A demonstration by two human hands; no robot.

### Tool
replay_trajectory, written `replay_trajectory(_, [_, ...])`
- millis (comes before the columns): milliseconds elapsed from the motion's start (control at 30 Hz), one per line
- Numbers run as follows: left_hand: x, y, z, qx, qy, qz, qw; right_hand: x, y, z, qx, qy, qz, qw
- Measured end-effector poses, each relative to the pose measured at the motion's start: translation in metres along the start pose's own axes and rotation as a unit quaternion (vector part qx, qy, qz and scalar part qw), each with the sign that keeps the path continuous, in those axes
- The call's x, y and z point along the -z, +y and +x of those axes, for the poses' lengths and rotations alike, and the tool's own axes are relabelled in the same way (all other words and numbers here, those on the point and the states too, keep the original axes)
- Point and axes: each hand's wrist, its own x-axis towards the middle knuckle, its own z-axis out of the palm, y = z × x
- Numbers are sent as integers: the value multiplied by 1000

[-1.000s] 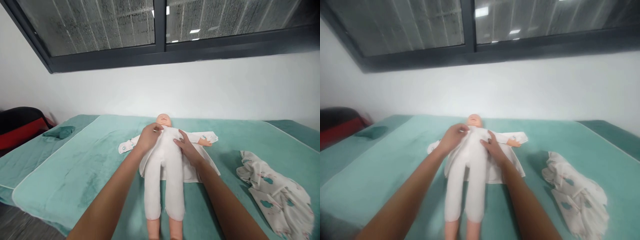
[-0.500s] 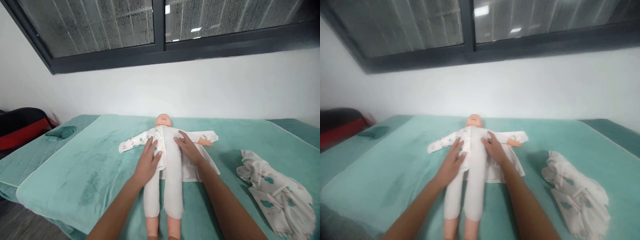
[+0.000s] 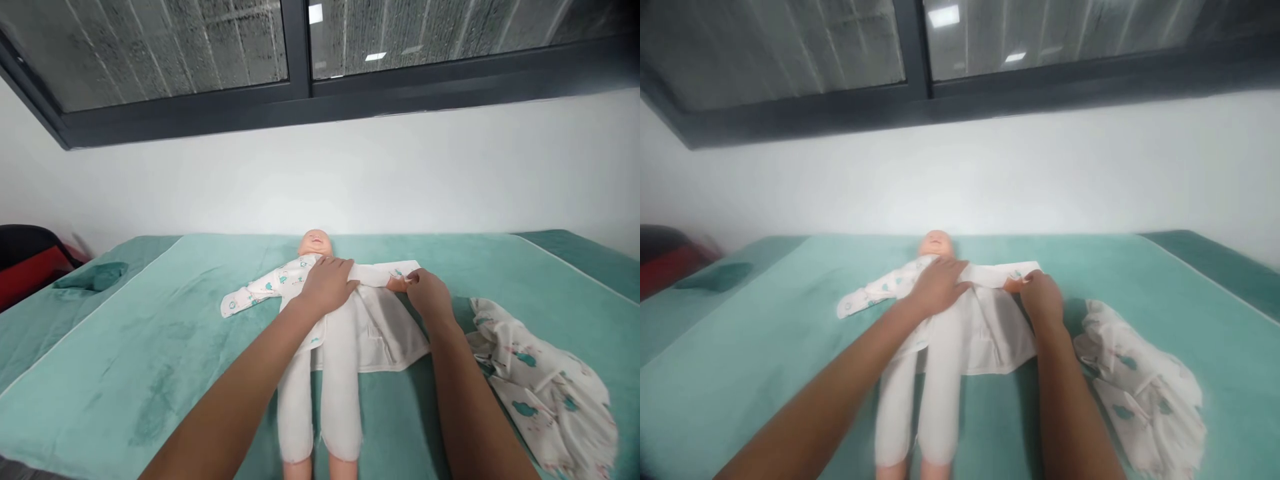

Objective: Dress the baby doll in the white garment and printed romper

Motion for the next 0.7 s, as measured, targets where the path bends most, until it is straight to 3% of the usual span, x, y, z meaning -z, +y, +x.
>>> replay_trajectory(133, [-14, 23, 32, -24, -84, 102, 991, -3, 6, 6, -6, 18, 50, 999])
replay_trajectory(300, [-29, 31, 53, -24, -82, 123, 989, -1, 11, 12, -30, -1, 174, 984])
replay_trajectory(400, [-17, 18, 54, -12, -54, 130, 990, -5, 4, 13, -31, -21, 234, 971])
replay_trajectory(533, [8, 3, 47, -10, 4, 159, 987, -17, -14, 9, 0, -78, 233, 969])
replay_trajectory(700, [24, 2, 42, -13, -34, 206, 978, -14, -24, 1, 13, -117, 273, 955])
